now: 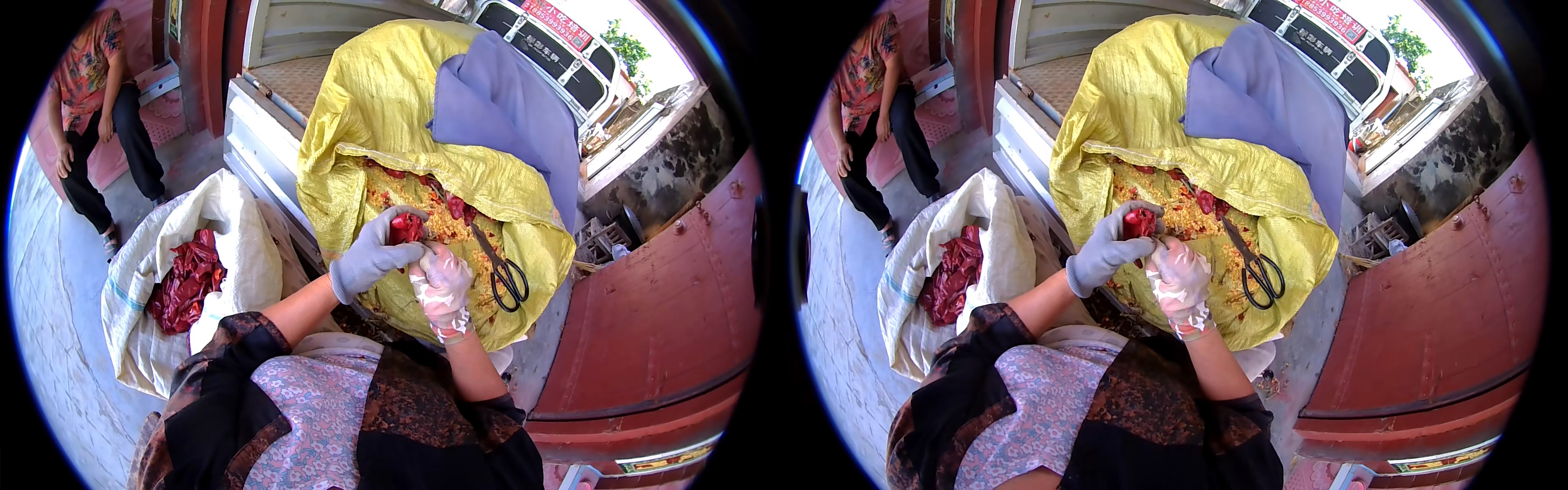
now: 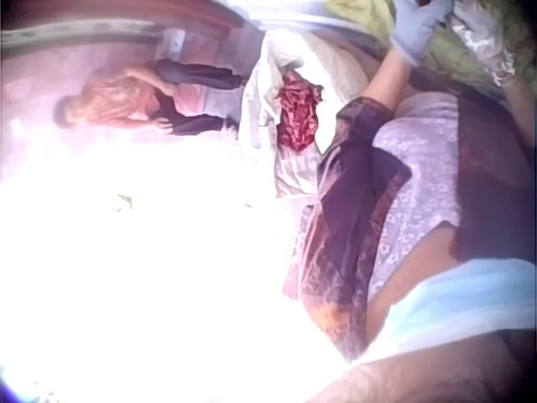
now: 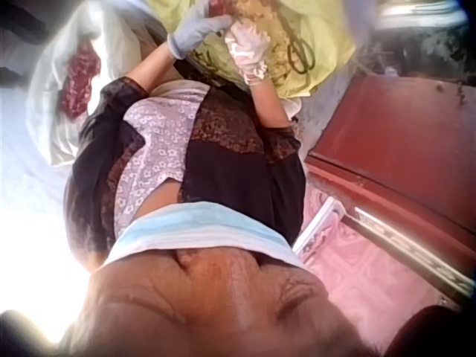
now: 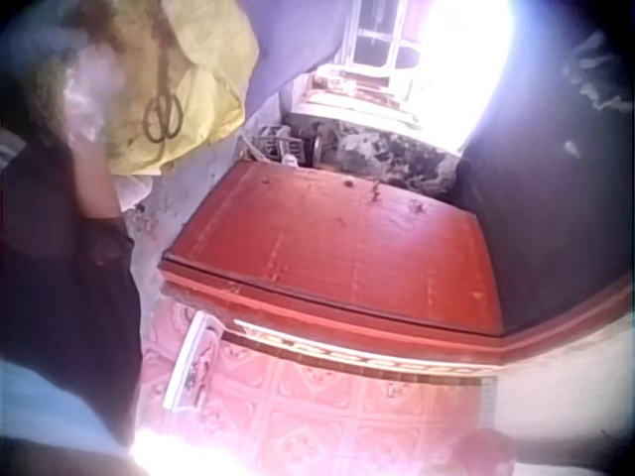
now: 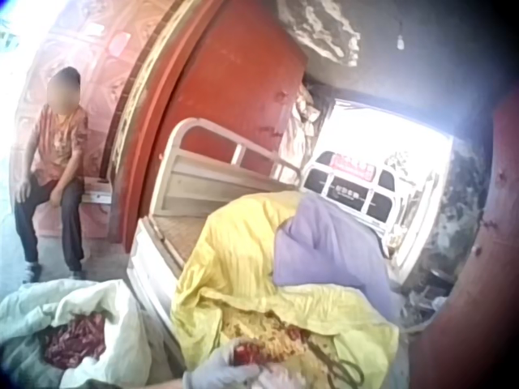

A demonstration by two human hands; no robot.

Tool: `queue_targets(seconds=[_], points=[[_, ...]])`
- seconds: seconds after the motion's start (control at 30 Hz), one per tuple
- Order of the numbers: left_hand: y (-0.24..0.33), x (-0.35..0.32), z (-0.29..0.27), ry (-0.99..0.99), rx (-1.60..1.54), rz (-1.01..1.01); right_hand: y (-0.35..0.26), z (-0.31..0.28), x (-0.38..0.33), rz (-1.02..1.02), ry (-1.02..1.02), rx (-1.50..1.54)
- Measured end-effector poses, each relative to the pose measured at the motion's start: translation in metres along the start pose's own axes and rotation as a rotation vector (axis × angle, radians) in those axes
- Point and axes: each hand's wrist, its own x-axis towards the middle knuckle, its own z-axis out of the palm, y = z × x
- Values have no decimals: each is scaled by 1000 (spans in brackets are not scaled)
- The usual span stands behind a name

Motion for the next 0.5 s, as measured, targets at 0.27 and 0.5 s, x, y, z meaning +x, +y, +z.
queue_targets(seconds=[0.27,0.5], points=[[-20,5,-5,-22,-226,65,-1,-14,13,151,5,386],[-23,6,-11,-44,-324,116,74,3,45,489,-213,-130]])
